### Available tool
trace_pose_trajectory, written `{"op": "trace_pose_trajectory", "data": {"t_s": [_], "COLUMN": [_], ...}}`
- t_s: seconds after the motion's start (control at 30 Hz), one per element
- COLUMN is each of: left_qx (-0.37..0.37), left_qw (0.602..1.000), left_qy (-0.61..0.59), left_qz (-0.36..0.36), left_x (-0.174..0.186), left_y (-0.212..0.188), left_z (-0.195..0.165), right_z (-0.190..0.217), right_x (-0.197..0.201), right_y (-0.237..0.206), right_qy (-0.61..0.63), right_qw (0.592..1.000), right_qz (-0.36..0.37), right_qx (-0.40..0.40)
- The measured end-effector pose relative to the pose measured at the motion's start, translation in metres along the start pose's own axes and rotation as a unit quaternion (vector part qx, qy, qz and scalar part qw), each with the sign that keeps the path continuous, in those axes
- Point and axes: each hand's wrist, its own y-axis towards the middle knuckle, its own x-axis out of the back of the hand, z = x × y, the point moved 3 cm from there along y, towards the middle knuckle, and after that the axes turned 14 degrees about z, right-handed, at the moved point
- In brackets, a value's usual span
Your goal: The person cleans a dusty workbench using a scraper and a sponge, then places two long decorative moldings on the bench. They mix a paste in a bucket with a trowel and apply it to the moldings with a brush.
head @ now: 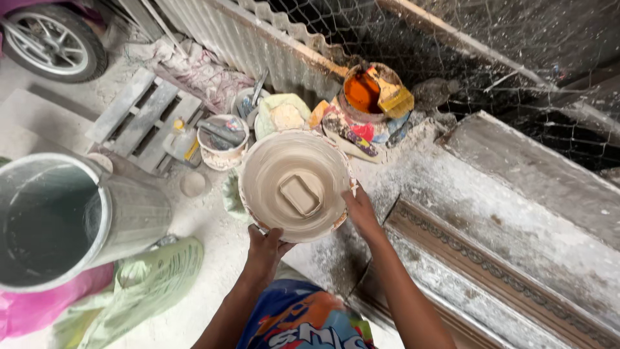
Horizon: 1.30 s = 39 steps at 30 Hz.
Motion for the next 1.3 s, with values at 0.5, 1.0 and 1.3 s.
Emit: {"op": "trace_pose_trajectory", "data": {"t_s": [0.5, 1.0, 1.3], "left_qx": [-0.129, -0.21, -0.312], "left_qw": [0.948, 0.865, 0.711], "left_qy": [0.284, 0.457, 0.629], "left_qz": [-0.057, 0.003, 0.037], "left_x": [0.084, 0.061, 0.028], "left_y": [0.094, 0.102, 0.074], "left_z": [-0.069, -0.083, -0.114], "right_z": [0.052, 0.061, 0.112], "right_x": [0.01, -0.108, -0.088], "right_y": [0.01, 0.023, 0.011], "right_qy": [-0.224, -0.548, -0.414], "right_qw": [0.973, 0.78, 0.905], "right_qz": [-0.043, 0.154, 0.088], "right_qx": [-0.047, -0.26, -0.033]}}
